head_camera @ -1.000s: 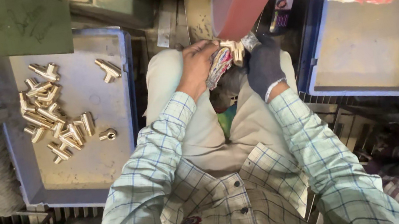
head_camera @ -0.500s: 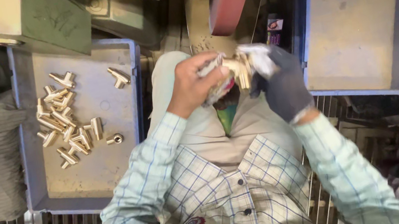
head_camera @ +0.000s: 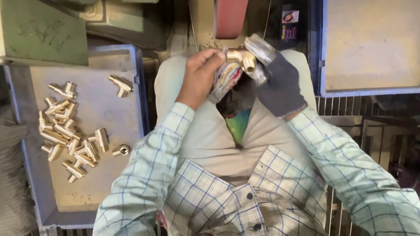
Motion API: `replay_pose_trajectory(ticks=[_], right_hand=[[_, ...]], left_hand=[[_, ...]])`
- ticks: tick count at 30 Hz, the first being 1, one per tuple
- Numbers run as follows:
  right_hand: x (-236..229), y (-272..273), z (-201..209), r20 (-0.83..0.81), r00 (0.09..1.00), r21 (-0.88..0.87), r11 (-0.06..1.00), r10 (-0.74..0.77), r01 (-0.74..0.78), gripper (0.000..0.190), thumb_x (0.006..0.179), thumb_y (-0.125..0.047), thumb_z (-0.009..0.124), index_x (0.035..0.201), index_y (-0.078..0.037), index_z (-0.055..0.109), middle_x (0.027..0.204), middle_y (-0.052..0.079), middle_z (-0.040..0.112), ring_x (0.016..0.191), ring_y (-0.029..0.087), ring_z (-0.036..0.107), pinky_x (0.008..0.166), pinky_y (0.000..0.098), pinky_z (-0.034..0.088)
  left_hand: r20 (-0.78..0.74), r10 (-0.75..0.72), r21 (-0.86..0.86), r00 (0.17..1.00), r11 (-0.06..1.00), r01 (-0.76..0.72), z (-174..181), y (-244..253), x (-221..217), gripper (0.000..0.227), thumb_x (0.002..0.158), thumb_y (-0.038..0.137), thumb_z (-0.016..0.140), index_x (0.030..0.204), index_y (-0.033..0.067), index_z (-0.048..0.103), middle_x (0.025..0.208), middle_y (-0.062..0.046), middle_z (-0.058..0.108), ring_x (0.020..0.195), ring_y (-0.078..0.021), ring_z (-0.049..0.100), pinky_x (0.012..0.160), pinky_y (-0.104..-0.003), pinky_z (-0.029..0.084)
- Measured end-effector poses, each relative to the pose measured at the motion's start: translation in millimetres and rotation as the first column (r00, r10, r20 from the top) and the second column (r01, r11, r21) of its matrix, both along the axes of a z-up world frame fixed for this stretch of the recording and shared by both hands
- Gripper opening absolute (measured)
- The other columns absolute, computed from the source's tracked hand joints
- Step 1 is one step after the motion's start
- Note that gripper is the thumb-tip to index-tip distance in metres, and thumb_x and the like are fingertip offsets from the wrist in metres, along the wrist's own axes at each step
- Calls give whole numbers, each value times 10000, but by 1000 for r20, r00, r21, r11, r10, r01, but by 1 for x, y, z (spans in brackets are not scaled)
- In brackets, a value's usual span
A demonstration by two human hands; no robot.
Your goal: The person sits on the floor and repeatedly picks up small brass-colored metal parts from a blue tray. They press each part against a moving belt sander to smooth or polish its surface, then place the finished part into a second tray. The process is repeated for multiple parts throughout the clip.
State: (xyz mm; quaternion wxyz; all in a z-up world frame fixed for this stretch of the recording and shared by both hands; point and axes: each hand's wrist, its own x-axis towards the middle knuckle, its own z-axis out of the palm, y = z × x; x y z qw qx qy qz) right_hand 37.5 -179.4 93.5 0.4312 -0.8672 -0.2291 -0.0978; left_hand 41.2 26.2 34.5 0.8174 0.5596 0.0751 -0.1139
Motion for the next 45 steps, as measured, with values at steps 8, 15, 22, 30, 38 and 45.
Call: replay_pose_trajectory(ticks=[8, 15, 22, 30, 38, 45], right_hand=[[30, 7, -51, -136, 986, -69, 994, -92, 84, 398, 939, -30, 686, 1334, -52, 641, 1226, 196, 700, 1129, 383, 686, 945, 426, 548], [40, 11, -58, -229, 972, 103, 992, -44, 69, 274, 967, -33, 725, 1230, -24, 647, 1113, 186, 717, 1032, 362, 714, 886, 417, 547], [45, 9, -59, -305, 948, 74, 991, -87, 115, 227, 966, -7, 691, 1188, -5, 645, 1048, 176, 701, 961, 337, 703, 846, 401, 543], [45, 22, -57, -321, 941, 183, 968, -104, 169, 311, 1046, -14, 619, 1350, 42, 587, 1164, 193, 697, 1046, 293, 702, 942, 391, 542], [49, 27, -63, -649, 743, 185, 913, -164, 364, 404, 813, 38, 600, 1217, 53, 615, 985, 174, 682, 764, 267, 668, 657, 390, 535], [71, 0, -78, -252, 962, -423, 882, 106, -208, 124, 737, 4, 743, 823, -38, 664, 711, 77, 640, 643, 208, 635, 570, 364, 496]], left_hand=[[-194, 168, -44, 967, 983, -180, -33, -12, 17, 193, 981, 134, 660, 910, -39, 708, 786, -25, 680, 685, -93, 596, 623, -282, 504], [2, 190, 250, 982, 951, -184, -27, -14, 22, 210, 987, 141, 641, 963, -47, 731, 817, -18, 712, 736, -65, 601, 671, -258, 517], [-99, 184, 164, 978, 972, -166, -35, -14, 24, 176, 995, 94, 663, 977, -59, 749, 809, -28, 659, 707, -76, 534, 629, -261, 449], [-365, 138, -273, 921, 929, -248, -49, -13, 28, 159, 951, 65, 669, 923, -82, 722, 825, -106, 733, 655, -149, 686, 587, -309, 569], [-361, 182, -254, 915, 925, -284, -55, -16, 26, 169, 961, 85, 669, 918, -69, 722, 797, -90, 718, 634, -130, 648, 585, -289, 531], [-321, 221, -171, 921, 943, -286, -51, -18, 26, 157, 929, 88, 662, 883, -49, 723, 749, -86, 708, 578, -134, 629, 533, -297, 511]])
